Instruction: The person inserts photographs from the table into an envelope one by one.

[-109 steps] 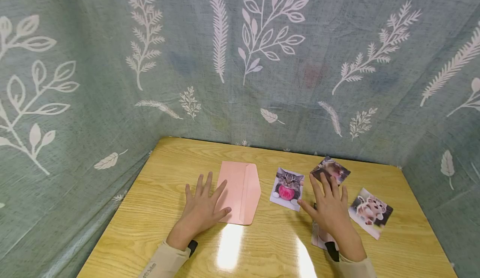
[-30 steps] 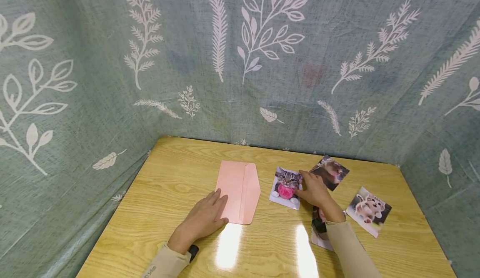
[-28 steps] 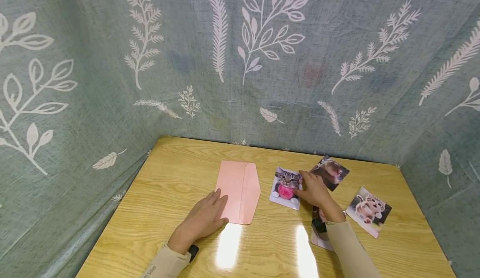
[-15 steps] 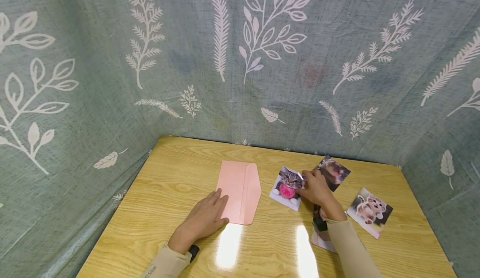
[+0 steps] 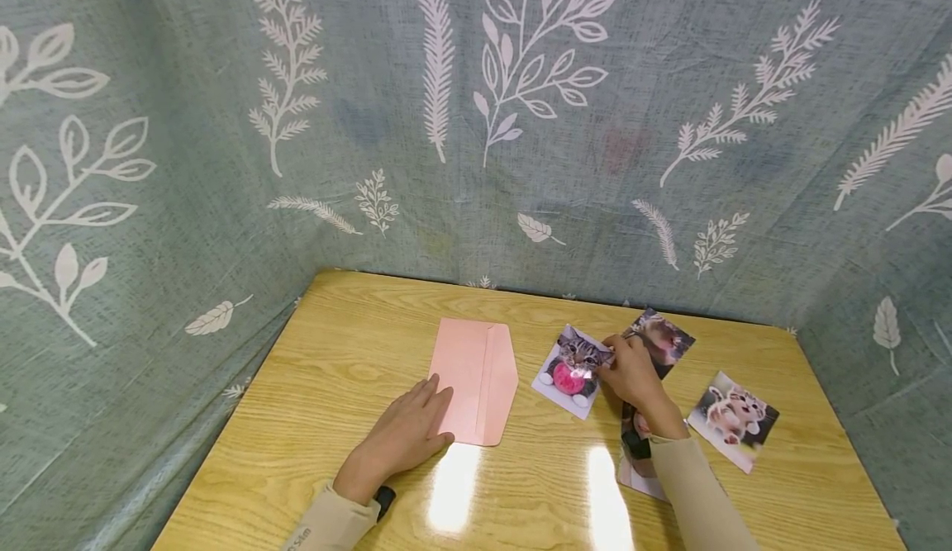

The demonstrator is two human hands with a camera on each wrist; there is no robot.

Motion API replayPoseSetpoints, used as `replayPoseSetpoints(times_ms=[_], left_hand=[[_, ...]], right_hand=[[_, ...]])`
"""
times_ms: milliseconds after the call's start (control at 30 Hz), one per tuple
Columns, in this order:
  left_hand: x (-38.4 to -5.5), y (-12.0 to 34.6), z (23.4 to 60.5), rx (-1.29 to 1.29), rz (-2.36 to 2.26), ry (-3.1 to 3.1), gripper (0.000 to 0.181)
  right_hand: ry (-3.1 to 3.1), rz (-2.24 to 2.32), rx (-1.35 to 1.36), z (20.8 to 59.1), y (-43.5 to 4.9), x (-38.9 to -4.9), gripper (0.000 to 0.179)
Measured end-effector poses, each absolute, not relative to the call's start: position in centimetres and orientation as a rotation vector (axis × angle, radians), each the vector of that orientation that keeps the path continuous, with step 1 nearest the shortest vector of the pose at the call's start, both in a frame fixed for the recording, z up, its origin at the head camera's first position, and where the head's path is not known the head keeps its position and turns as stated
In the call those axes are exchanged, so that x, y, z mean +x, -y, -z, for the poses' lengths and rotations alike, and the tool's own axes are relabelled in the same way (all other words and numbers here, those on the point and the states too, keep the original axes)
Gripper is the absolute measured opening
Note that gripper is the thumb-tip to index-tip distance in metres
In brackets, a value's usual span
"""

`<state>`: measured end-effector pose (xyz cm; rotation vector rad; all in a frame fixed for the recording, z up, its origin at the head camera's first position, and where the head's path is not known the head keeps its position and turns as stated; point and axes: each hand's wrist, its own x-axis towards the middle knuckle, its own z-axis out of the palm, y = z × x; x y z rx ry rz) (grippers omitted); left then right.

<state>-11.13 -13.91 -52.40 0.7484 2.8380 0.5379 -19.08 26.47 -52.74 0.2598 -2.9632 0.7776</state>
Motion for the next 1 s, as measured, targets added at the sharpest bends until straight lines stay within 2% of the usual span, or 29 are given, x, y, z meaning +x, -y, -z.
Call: replayPoseSetpoints(times_ms=[200,367,733,1000], left_hand=[[-11.2,13.9,52.4,0.75,-0.527,-2.844,0.071],[-11.1,13.9,52.4,0.754,-0.531,-2.84,0.07],[-11.0,13.8,52.3,0.752,-0.542,-2.835,0.067],[-10.9,13.7,52.3,0.711,-0.505,-2.808,0.066]], right_hand=[[2.919,-0.893,0.223,52.7,-26.6,-19.1,0.033],[2.88,-1.108,0.093,52.5,-26.7,-19.0,0.031],[2.599,-1.798,-0.148,51.0,-26.6,-19.0,0.038],[2.493,-1.925,-0.165,50.9,-26.5,-18.8,0.043]])
